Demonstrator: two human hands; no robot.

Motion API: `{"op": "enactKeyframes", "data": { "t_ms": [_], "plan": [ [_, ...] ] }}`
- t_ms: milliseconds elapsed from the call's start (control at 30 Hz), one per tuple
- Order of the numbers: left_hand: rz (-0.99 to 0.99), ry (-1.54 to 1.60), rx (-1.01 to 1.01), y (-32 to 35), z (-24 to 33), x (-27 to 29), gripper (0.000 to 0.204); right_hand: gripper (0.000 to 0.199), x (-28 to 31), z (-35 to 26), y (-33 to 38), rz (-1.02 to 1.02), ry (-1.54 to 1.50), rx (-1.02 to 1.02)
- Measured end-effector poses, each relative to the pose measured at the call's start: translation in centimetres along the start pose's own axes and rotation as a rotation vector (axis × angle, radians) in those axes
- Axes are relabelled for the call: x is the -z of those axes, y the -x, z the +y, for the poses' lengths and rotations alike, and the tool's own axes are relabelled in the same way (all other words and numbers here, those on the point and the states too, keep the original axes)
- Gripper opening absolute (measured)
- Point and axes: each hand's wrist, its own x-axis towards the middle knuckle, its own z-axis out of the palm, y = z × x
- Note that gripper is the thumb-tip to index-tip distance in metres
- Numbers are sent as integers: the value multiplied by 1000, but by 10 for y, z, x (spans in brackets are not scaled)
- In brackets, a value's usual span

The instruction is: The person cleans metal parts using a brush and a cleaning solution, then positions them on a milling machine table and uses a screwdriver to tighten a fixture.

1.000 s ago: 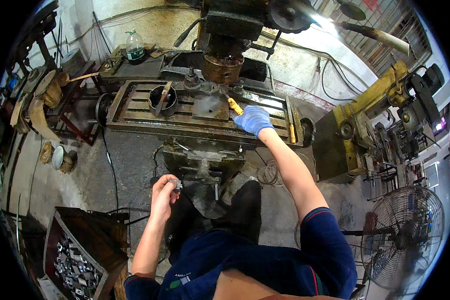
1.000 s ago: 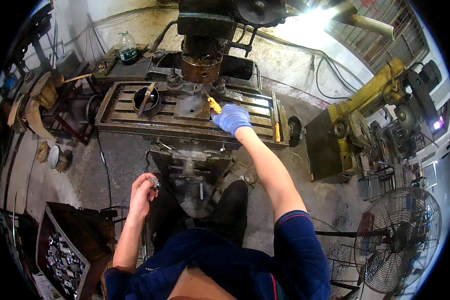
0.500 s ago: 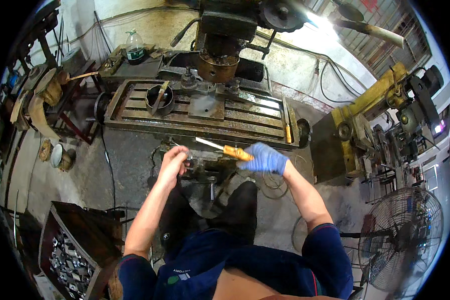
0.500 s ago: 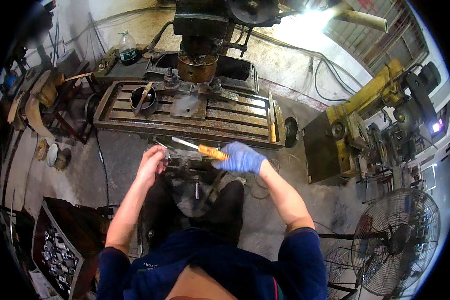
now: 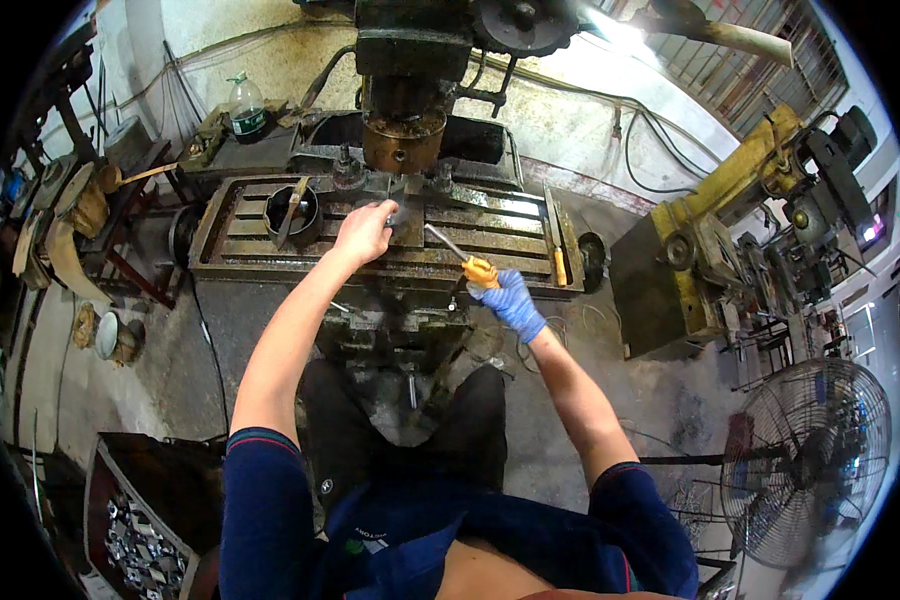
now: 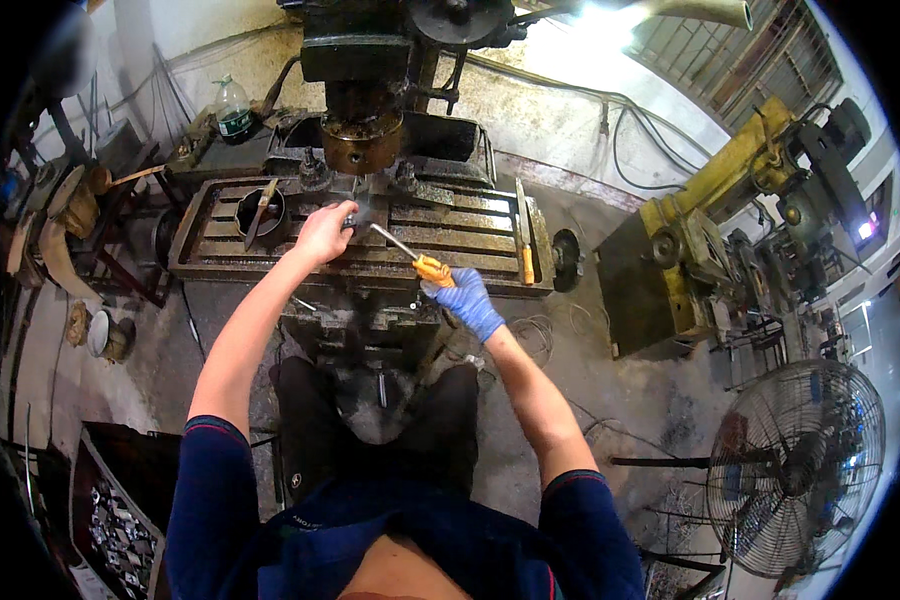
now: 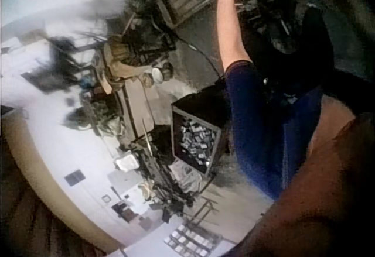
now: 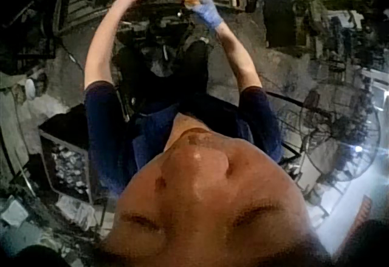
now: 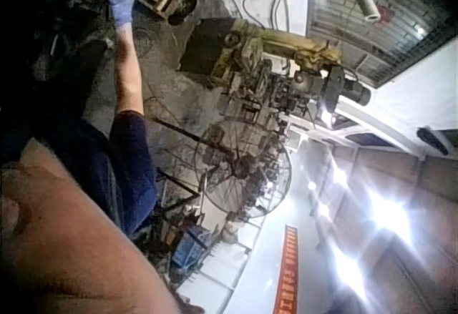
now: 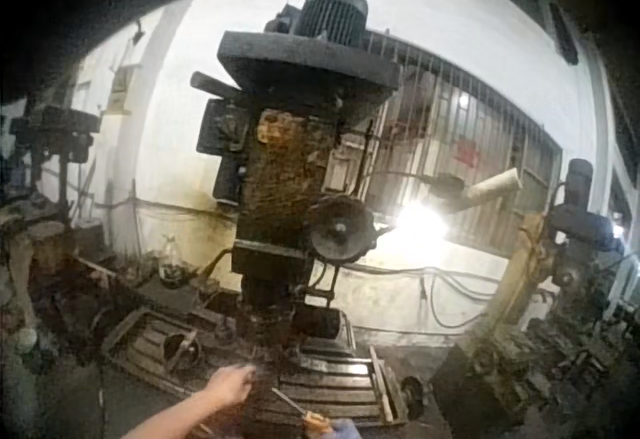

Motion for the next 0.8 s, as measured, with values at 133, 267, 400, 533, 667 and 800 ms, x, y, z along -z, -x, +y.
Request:
{"op": "enactKeyframes", "data": {
  "t_ms": [133,267,400,533,667,800],
  "plan": [
    [51,48,-22,-6,-13,-10,32,30,-25,52,2,154,53,-160],
    [69,-45,-29,-2,-17,-6,28,42,-28,52,5,162,335,-500],
    [128,-182,-22,-2,-22,-10,19,47,-23,18,24,200,620,-264],
    [152,-162,12,-17,-25,-20,16,44,3,20,42,118,647,-226],
    [218,-143,-6,-35,-29,-30,13,36,24,9,63,173,515,-194],
    [223,-112,-9,-47,-34,-39,14,30,38,-22,71,280,542,-181]
  ]
}}
